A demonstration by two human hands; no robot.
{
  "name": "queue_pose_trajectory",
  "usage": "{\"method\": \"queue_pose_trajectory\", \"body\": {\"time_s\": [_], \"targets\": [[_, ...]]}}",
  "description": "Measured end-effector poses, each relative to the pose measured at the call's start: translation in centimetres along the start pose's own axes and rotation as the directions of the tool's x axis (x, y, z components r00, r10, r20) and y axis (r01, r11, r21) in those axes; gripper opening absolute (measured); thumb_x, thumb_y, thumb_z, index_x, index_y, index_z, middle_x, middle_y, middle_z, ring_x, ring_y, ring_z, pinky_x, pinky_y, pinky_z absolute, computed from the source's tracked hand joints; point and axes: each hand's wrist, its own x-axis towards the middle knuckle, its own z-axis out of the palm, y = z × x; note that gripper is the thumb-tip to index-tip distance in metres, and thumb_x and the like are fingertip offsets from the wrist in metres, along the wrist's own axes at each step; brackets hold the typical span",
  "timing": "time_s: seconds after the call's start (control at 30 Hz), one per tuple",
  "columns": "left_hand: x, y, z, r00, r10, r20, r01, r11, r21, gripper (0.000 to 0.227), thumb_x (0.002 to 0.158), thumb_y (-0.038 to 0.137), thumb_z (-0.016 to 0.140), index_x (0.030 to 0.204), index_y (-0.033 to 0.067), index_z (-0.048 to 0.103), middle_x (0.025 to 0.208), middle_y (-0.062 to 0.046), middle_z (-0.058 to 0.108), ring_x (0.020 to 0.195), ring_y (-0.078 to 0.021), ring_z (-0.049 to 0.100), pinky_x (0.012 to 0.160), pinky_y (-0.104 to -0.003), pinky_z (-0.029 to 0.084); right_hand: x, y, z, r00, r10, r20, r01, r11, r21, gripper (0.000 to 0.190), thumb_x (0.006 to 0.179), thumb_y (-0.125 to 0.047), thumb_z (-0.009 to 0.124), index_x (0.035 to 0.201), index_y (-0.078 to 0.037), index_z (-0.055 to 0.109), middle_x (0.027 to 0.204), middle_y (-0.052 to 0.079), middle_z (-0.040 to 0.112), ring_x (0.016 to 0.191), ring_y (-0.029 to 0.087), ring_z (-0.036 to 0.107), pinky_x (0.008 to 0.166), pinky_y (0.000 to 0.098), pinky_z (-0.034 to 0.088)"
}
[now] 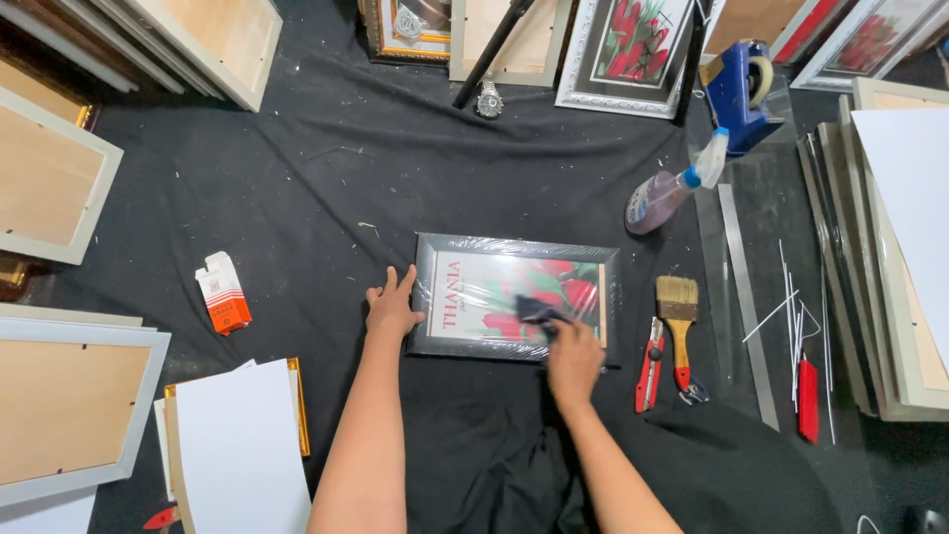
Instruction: Cleaning a picture frame with a brush and spray, then wrapping it in protective plastic film.
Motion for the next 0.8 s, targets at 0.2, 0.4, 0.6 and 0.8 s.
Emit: {"method": "queue_pose_trajectory", "body": {"time_s": [0.2, 0.4, 0.6, 0.8], "targets": [[1.3, -0.6, 0.8, 1.0, -0.003, 0.0, 0.003, 1.0, 0.0, 0.094, 0.094, 0.03, 0.075, 0.165, 0.0402, 0.015, 0.174, 0.001, 0.007, 0.149, -0.0367, 0.025, 0.096, -0.061, 0.059, -1.4, -3.4, 4.4, 0.994, 0.069, -0.088, -0.065, 0.997, 0.047, 0.03, 0.084, -0.015, 0.066, 0.111, -0.027, 0.063, 0.106, 0.005, 0.052, 0.093, 0.034, 0.058, 0.077, 0.0468, 0.049], [0.8, -0.2, 0.4, 1.0, -0.012, -0.001, 0.012, 1.0, 0.012, 0.092, 0.096, 0.022, 0.072, 0.165, 0.0411, 0.014, 0.174, 0.003, 0.006, 0.148, -0.0353, 0.024, 0.096, -0.059, 0.06, -1.8, -16.2, 2.4, 0.874, -0.48, 0.08, 0.421, 0.828, 0.369, 0.032, 0.089, -0.021, 0.059, 0.12, -0.025, 0.058, 0.118, 0.004, 0.051, 0.104, 0.029, 0.053, 0.086, 0.0413, 0.043], [0.9, -0.4, 0.3, 1.0, 0.004, 0.007, -0.005, 1.0, 0.004, 0.092, 0.095, 0.028, 0.073, 0.165, 0.0413, 0.014, 0.174, 0.003, 0.006, 0.149, -0.0361, 0.024, 0.098, -0.062, 0.057, -1.0, -8.5, -0.4, 0.839, -0.532, 0.116, 0.487, 0.829, 0.276, 0.033, 0.092, -0.03, 0.068, 0.124, -0.039, 0.064, 0.12, 0.0, 0.061, 0.118, 0.027, 0.056, 0.099, 0.0472, 0.044], [0.2, -0.1, -0.1, 1.0, 0.014, 0.016, -0.014, 1.0, 0.019, 0.084, 0.101, 0.026, 0.065, 0.166, 0.0387, 0.014, 0.174, 0.001, 0.007, 0.148, -0.0366, 0.025, 0.1, -0.061, 0.056, -3.0, -7.0, -0.6, 0.885, -0.458, -0.087, 0.428, 0.724, 0.54, 0.041, 0.1, -0.008, 0.057, 0.138, -0.021, 0.064, 0.123, 0.013, 0.063, 0.122, 0.034, 0.061, 0.103, 0.0426, 0.049]]}}
